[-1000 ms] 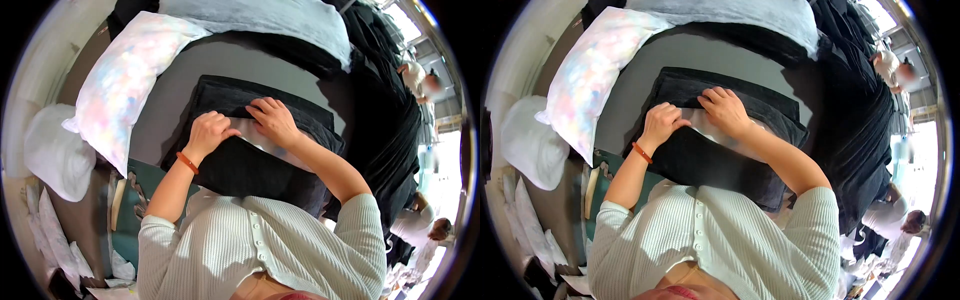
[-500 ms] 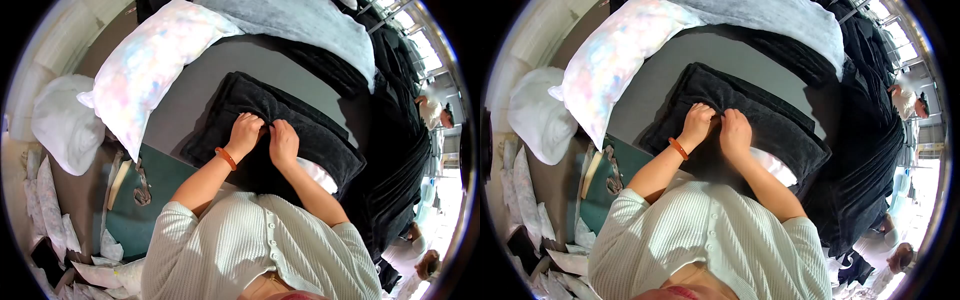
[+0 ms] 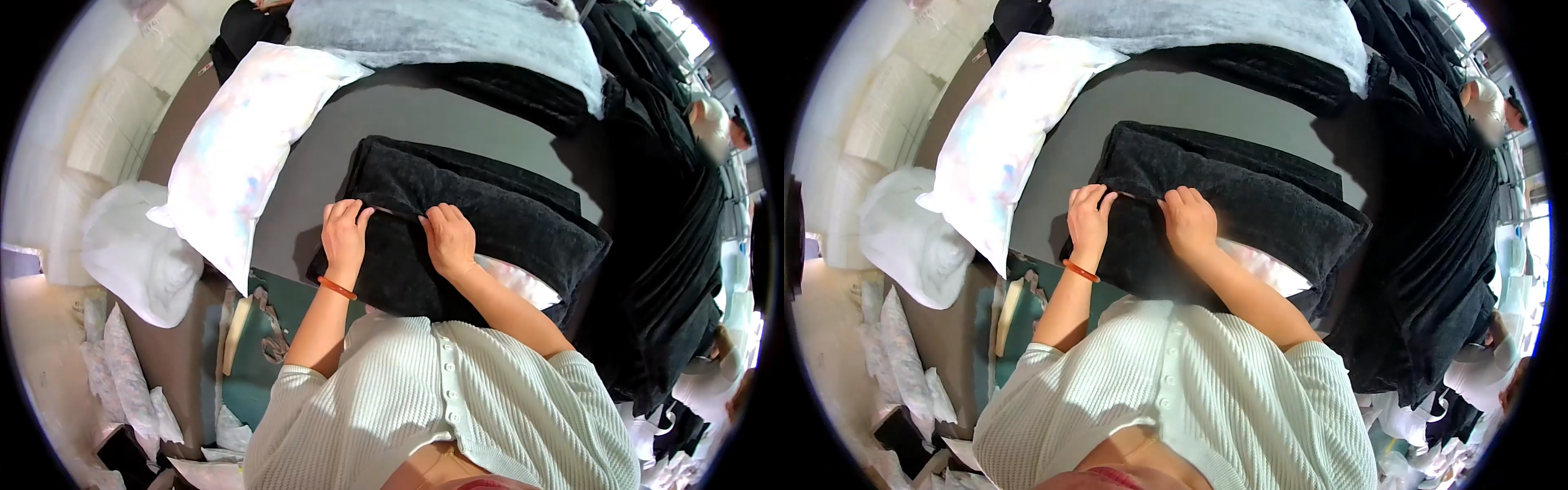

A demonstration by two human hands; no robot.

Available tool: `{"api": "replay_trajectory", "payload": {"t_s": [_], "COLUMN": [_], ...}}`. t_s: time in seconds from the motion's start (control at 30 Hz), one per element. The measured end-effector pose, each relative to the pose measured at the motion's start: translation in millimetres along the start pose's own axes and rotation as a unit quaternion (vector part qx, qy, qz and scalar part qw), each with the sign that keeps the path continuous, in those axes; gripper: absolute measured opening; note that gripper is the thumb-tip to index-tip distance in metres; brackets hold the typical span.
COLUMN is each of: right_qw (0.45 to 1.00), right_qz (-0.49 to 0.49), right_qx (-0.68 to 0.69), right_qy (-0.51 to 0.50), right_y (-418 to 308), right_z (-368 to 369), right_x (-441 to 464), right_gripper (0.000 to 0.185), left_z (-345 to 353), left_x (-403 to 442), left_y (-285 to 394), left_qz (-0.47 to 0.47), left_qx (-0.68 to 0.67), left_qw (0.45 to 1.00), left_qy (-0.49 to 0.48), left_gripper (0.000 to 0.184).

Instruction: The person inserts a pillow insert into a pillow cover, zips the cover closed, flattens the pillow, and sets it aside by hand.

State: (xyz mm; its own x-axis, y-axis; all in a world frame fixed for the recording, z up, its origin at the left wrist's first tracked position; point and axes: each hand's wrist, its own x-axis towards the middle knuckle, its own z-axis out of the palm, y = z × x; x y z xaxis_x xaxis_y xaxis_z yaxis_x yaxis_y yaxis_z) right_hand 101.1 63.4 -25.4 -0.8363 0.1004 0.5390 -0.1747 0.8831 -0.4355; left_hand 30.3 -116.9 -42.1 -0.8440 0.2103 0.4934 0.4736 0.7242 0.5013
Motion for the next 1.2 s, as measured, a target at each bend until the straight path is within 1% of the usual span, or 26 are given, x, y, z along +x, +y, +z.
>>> {"api": "replay_trajectory", "payload": {"t_s": [0.07,0.13,0.2,0.27,0.3,0.33,0.37,0.43,0.53,0.6,0.63,0.7,0.73,0.8,0.83,0.93,0.97,1.03,1.13,1.2], "right_qw": [1.0,1.0,0.999,0.998,0.999,0.998,0.998,0.997,0.999,0.998,0.998,0.998,0.998,0.998,0.998,0.997,0.997,0.996,0.997,0.997], "right_qz": [0.001,-0.011,-0.025,-0.027,-0.023,-0.019,-0.017,-0.012,0.001,0.002,-0.002,0.002,0.005,0.01,0.01,0.009,0.007,0.006,0.009,0.008], "right_qx": [0.005,0.012,0.03,0.041,0.038,0.048,0.057,0.057,0.047,0.047,0.056,0.051,0.051,0.05,0.057,0.068,0.067,0.074,0.075,0.074], "right_qy": [0.0,-0.002,0.013,0.03,0.028,0.032,0.031,0.045,0.023,0.038,0.04,0.047,0.045,0.042,0.038,0.038,0.04,0.044,0.034,0.033], "right_y": [-0.9,-1.0,0.7,1.6,3.0,4.1,5.0,6.0,5.2,5.4,5.4,6.1,6.4,7.0,6.9,7.5,7.8,8.9,9.4,9.4], "right_z": [-1.0,-2.5,-2.2,-0.9,0.6,2.6,2.8,5.4,2.2,2.2,2.9,6.2,6.0,4.2,2.9,3.5,4.5,5.0,3.7,3.7], "right_x": [-1.2,0.1,0.7,-0.8,-2.9,-3.8,-4.2,-6.0,-7.6,-8.3,-9.1,-9.6,-9.4,-9.7,-9.5,-9.6,-9.0,-9.2,-8.7,-7.7], "right_gripper": [0.014,0.014,0.016,0.016,0.015,0.015,0.015,0.017,0.015,0.015,0.016,0.015,0.015,0.014,0.014,0.014,0.014,0.014,0.014,0.014], "left_z": [4.6,9.0,9.4,12.7,12.5,14.7,12.7,10.9,14.4,11.2,9.9,8.7,5.7,-5.9,-12.2,-16.1,-12.0,-6.4,1.0,-1.5], "left_x": [-1.8,-0.3,4.1,11.3,17.1,20.5,23.1,24.6,27.3,29.5,28.1,27.2,29.0,34.7,36.4,36.4,38.1,46.8,52.4,54.4], "left_y": [-2.6,-1.0,0.4,-7.8,-6.3,-10.5,-5.3,1.7,-0.3,1.6,-0.5,-8.8,-12.4,-23.6,-30.9,-41.5,-43.5,-32.9,-19.6,-13.5], "left_qz": [-0.002,-0.032,-0.001,-0.005,-0.029,-0.002,0.002,0.033,0.062,0.041,0.049,0.105,0.111,0.215,0.239,0.24,0.225,0.213,0.192,0.192], "left_qx": [0.012,0.042,0.085,0.073,0.105,0.122,0.157,0.164,0.203,0.208,0.207,0.183,0.182,0.104,0.101,0.118,0.096,0.115,0.127,0.161], "left_qw": [1.0,0.998,0.995,0.994,0.987,0.983,0.976,0.977,0.969,0.966,0.966,0.968,0.967,0.951,0.944,0.939,0.946,0.945,0.947,0.932], "left_qy": [-0.009,-0.021,-0.05,-0.086,-0.122,-0.134,-0.148,-0.135,-0.13,-0.148,-0.146,-0.137,-0.137,-0.196,-0.203,-0.216,-0.213,-0.22,-0.223,-0.261], "left_gripper": [0.022,0.022,0.021,0.017,0.014,0.013,0.011,0.007,0.002,0.004,0.004,0.005,0.005,0.009,0.011,0.01,0.007,0.006,0.011,0.009]}}
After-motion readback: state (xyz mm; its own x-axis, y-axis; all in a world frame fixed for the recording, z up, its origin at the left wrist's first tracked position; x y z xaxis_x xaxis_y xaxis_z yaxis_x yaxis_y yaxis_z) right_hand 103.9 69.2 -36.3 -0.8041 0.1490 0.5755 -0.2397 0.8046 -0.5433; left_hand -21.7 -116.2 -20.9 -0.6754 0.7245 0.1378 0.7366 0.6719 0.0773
